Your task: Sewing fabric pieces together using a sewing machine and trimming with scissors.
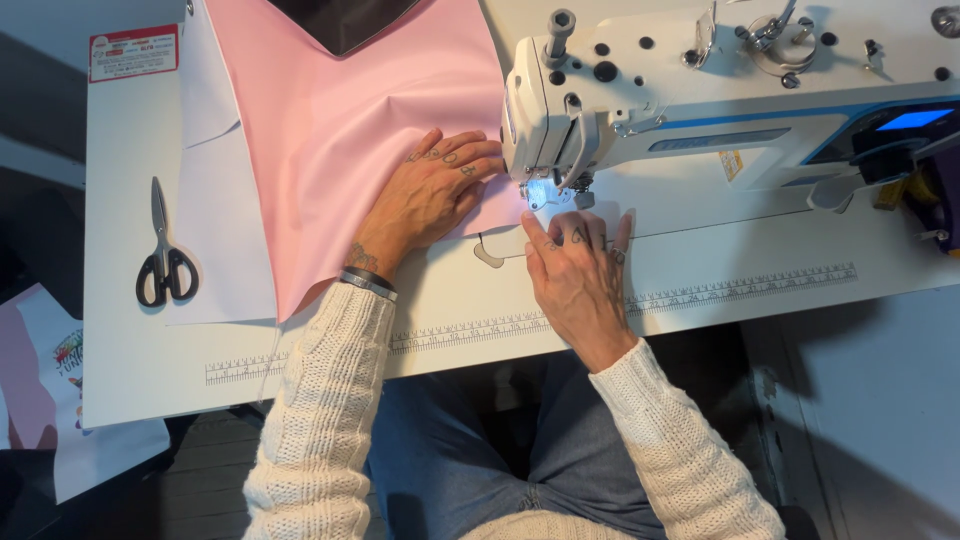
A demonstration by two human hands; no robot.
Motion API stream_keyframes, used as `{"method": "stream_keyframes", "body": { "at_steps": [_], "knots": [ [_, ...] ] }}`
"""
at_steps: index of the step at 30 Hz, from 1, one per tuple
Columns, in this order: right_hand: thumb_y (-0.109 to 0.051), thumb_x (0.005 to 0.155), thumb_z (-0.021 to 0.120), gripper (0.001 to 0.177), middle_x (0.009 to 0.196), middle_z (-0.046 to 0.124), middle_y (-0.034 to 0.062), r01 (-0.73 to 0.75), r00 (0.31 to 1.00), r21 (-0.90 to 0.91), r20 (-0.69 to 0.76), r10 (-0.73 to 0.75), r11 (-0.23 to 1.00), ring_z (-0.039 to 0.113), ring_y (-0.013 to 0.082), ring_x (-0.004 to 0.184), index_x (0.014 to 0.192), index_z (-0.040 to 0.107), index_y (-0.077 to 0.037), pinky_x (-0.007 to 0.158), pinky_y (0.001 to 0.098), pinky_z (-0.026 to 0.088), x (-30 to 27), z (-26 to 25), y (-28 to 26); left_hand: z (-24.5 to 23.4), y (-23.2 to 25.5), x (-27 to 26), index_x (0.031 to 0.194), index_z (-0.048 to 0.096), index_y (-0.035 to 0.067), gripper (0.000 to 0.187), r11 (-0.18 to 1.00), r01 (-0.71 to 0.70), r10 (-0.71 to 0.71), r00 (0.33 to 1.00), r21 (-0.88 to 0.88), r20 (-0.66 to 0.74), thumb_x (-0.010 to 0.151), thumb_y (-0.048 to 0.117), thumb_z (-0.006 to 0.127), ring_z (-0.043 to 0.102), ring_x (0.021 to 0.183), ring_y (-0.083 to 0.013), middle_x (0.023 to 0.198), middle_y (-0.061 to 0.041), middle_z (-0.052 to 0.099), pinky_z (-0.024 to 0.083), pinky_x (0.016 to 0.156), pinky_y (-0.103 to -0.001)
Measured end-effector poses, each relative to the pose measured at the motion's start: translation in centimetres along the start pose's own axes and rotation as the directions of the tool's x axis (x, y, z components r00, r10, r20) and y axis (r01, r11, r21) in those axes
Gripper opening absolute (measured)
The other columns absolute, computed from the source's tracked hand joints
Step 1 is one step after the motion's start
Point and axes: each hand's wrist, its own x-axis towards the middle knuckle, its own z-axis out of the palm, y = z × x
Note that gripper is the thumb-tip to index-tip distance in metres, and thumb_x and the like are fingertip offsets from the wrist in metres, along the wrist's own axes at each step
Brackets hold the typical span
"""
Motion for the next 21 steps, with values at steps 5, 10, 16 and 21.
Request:
{"method": "stream_keyframes", "body": {
  "at_steps": [5, 10, 16, 21],
  "knots": [
    [-0.029, 0.111, 0.05, 0.038, 0.1, 0.055, 0.0078, -0.003, 1.0, -0.013, 0.001, 0.003, 1.0, 0.055, 0.033, 0.117, 0.141, 0.069, -0.017, 0.11, 0.0797, 0.024, 0.2, 0.0, -0.1, 0.3, -0.3, 0.1, 0.139, 0.06, 0.037, 0.035, 1.0, 0.01, -0.01, 1.0, 0.007, -0.009, 0.106, 0.03, 0.053, 0.045, 0.148, -0.0177, 0.151, 0.011, 0.057, 0.033, 0.122, -0.056],
    [-0.03, 0.111, 0.05, 0.038, 0.101, 0.055, 0.0079, 0.008, 1.0, -0.031, 0.002, -0.008, 0.999, 0.054, 0.032, 0.114, 0.141, 0.068, -0.018, 0.11, 0.079, 0.025, 0.5, 0.2, 0.1, 0.0, -0.5, 0.5, 0.139, 0.061, 0.037, 0.036, 1.0, 0.021, -0.021, 1.0, -0.019, 0.006, 0.105, 0.029, 0.053, 0.044, 0.149, -0.0185, 0.151, 0.011, 0.058, 0.032, 0.123, -0.057],
    [-0.029, 0.112, 0.047, 0.04, 0.102, 0.057, 0.0092, -0.001, 1.0, -0.01, 0.029, 0.002, 1.0, 0.056, 0.0323, 0.109, 0.145, 0.066, -0.018, 0.109, 0.0805, 0.025, 0.9, 0.0, 0.0, -0.1, -0.8, 0.7, 0.14, 0.061, 0.037, 0.037, 1.0, 0.02, -0.02, 1.0, -0.021, -0.008, 0.104, 0.028, 0.054, 0.045, 0.148, -0.0188, 0.151, 0.011, 0.059, 0.032, 0.123, -0.057],
    [-0.029, 0.114, 0.043, 0.041, 0.103, 0.06, 0.0113, -0.001, 0.999, 0.0, 0.045, 0.001, 1.0, 0.058, 0.0342, 0.109, 0.146, 0.065, -0.016, 0.109, 0.0806, 0.024, 1.2, 0.1, 0.1, -0.4, -1.1, 0.9, 0.139, 0.061, 0.036, 0.037, 1.0, 0.001, -0.001, 1.0, -0.023, -0.013, 0.104, 0.028, 0.053, 0.044, 0.148, -0.0189, 0.15, 0.01, 0.059, 0.033, 0.122, -0.057]
  ]
}}
